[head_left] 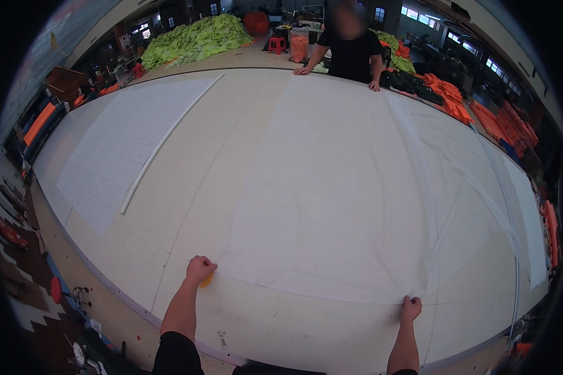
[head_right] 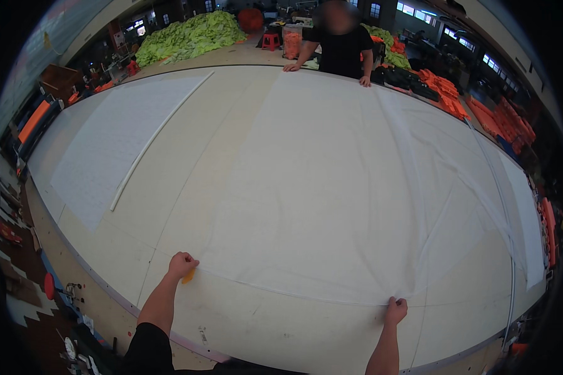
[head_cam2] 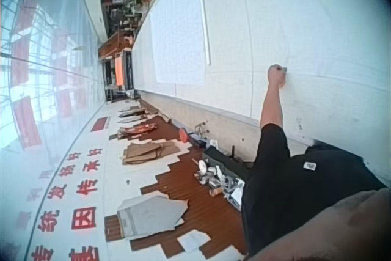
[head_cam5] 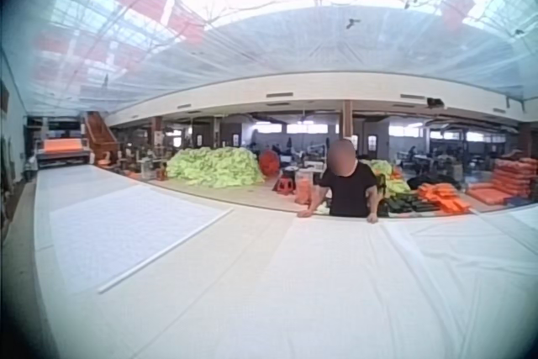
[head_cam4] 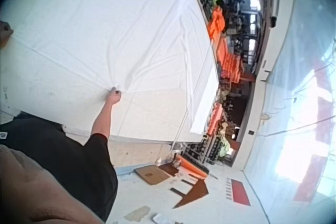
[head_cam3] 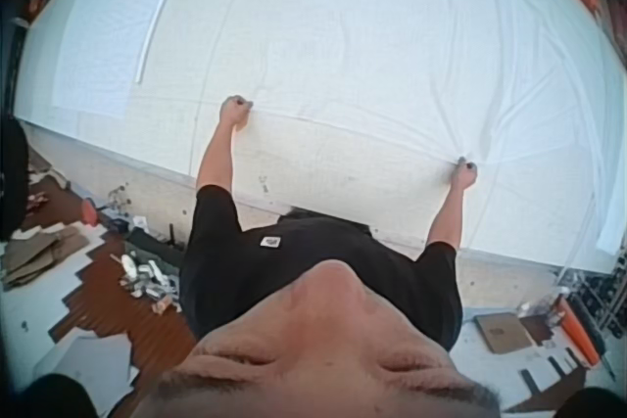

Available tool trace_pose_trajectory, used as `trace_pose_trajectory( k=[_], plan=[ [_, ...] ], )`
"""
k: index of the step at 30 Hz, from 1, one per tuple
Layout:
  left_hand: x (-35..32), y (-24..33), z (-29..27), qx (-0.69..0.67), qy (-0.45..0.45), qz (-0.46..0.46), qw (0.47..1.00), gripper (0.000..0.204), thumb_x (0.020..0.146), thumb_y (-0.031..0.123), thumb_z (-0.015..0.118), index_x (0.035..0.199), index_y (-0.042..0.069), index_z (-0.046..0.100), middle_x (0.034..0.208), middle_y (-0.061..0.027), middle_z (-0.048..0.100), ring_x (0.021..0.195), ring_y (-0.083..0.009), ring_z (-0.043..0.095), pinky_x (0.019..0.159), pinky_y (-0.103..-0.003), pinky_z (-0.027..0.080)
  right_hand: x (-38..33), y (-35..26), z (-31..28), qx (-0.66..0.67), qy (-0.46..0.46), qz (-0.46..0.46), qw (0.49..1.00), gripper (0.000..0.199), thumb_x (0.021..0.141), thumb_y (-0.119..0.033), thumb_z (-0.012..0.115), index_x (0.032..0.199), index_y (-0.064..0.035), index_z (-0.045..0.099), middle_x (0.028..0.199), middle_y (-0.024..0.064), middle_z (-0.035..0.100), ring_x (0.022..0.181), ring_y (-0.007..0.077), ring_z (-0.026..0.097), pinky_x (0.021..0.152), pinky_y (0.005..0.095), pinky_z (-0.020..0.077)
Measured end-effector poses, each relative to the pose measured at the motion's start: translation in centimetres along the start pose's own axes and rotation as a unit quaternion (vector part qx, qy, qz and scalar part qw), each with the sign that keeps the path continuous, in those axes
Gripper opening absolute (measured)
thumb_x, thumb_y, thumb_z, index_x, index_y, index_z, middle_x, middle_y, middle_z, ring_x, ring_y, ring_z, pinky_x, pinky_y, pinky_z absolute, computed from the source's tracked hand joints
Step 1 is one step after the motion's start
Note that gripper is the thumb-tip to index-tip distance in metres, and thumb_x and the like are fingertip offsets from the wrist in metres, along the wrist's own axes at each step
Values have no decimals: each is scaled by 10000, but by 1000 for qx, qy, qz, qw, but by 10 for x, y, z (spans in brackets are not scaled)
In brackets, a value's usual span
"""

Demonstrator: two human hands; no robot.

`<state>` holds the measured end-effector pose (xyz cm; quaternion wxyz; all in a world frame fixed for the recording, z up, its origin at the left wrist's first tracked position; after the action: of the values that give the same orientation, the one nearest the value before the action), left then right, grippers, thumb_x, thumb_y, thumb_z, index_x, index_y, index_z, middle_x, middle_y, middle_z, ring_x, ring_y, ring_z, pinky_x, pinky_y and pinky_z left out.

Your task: The person aligns a large white fabric sheet on a cutting table, smooths it with hands, and uses a powered straight-edge cutter to trim the fabric. They also plug in the cutter's power cord and adjust the fabric position before cutting.

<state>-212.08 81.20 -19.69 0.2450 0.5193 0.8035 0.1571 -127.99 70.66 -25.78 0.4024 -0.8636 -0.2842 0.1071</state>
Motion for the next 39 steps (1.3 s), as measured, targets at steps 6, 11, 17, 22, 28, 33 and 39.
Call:
trace_pose_trajectory(
  k=[6,11,17,22,28,33,39],
  plan=[
    [3,-4,4,1,15,8,1000,348,773,376,865,812,49,752,855,-128,726,797,-274,709,742,-404,576,0,1,0,28,-7,11,1000,270,839,-189,780,823,24,616,692,80,620,610,193,537,631,393,493],
    [1,3,-3,-63,5,-16,998,332,789,352,851,820,45,727,813,-106,724,762,-252,697,733,-390,567,-5,-2,-3,-19,2,-15,1000,289,862,-212,774,830,31,622,737,109,650,671,215,583,675,396,503],
    [8,-2,-10,-26,-4,-51,998,353,812,377,853,859,46,738,793,-83,745,738,-213,706,714,-365,575,-11,1,-10,-57,-30,-10,998,327,919,-256,771,884,44,645,773,112,664,698,235,574,711,406,507],
    [10,-7,-15,-53,-39,-91,994,309,820,342,869,843,63,739,834,-72,753,752,-203,691,718,-359,561,-4,4,-8,-41,-38,4,998,359,916,-286,783,855,32,629,748,84,644,677,216,553,681,396,495],
    [15,-10,-20,-59,-70,-118,989,317,821,341,879,819,64,725,805,-64,732,723,-194,662,697,-354,548,-3,-2,-8,-73,-47,7,996,368,924,-317,787,840,4,627,714,47,605,642,161,517,621,355,465],
    [15,-6,-19,-56,-55,-128,989,336,818,358,879,817,63,718,802,-70,726,739,-191,666,699,-356,546,-4,0,-8,-51,-47,-9,998,376,944,-314,783,829,2,614,696,29,582,616,145,499,583,347,444],
    [1,-8,-16,-71,-53,-95,992,306,836,337,852,845,65,712,820,-53,724,757,-176,661,709,-346,538,-9,-6,-5,-1,-62,0,998,382,962,-294,774,783,-27,569,648,3,536,555,115,454,516,320,394]
  ],
)
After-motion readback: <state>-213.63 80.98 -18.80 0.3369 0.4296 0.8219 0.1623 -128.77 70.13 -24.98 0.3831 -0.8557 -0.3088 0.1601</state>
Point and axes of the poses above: each hand's wrist, its own x-axis towards the middle knuckle, its own z-axis out of the palm, y = z × x, the point moved 1 cm from there along x, towards the middle knuckle
